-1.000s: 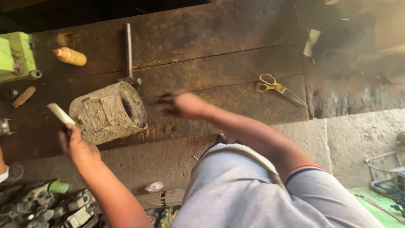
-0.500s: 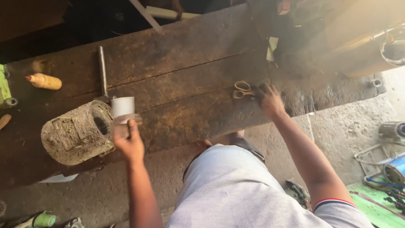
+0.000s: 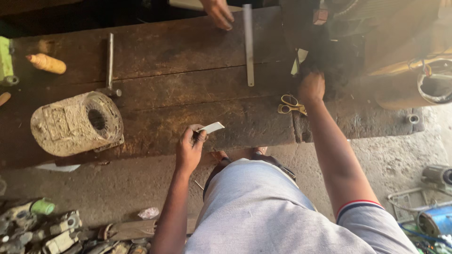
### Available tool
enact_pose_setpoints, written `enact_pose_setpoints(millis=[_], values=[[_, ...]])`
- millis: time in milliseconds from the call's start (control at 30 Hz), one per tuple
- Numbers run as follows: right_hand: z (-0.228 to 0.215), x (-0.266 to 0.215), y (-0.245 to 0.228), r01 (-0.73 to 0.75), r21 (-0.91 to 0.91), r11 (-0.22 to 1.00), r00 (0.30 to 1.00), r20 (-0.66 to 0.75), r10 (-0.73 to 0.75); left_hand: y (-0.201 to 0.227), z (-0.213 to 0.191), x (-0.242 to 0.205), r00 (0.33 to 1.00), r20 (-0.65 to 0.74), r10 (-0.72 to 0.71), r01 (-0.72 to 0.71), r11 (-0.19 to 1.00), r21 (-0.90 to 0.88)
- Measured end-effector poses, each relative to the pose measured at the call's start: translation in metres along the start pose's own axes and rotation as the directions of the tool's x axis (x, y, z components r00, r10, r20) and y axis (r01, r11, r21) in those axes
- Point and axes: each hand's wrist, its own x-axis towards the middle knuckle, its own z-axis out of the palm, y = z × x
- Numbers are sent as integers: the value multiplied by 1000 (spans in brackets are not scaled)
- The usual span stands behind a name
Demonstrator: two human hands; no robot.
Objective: The person cuts a small white sheet with scissors, places it on a cylindrical object, and then uses a pencil and ruler to mark lines on a larger white plastic sheet. The person also uses a red cap to mark a point on the sheet.
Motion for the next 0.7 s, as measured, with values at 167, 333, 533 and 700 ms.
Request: enact_pose_setpoints(millis=[167,333,533,700], values=[[16,20,13,-97,-108,989,986,124,111,0,13,-19,995,-104,-12,13,1000,10],[-13,18,5,124,-56,991,988,102,-118,-33,22,-49,962,-267,-67,14,981,-194],[-16,30,-2,148,-58,987,989,15,-147,-52,35,-81,931,-330,-154,77,969,-234],[-59,17,-8,101,384,918,985,91,-146,-47,36,-88,906,-364,-218,132,960,-246]])
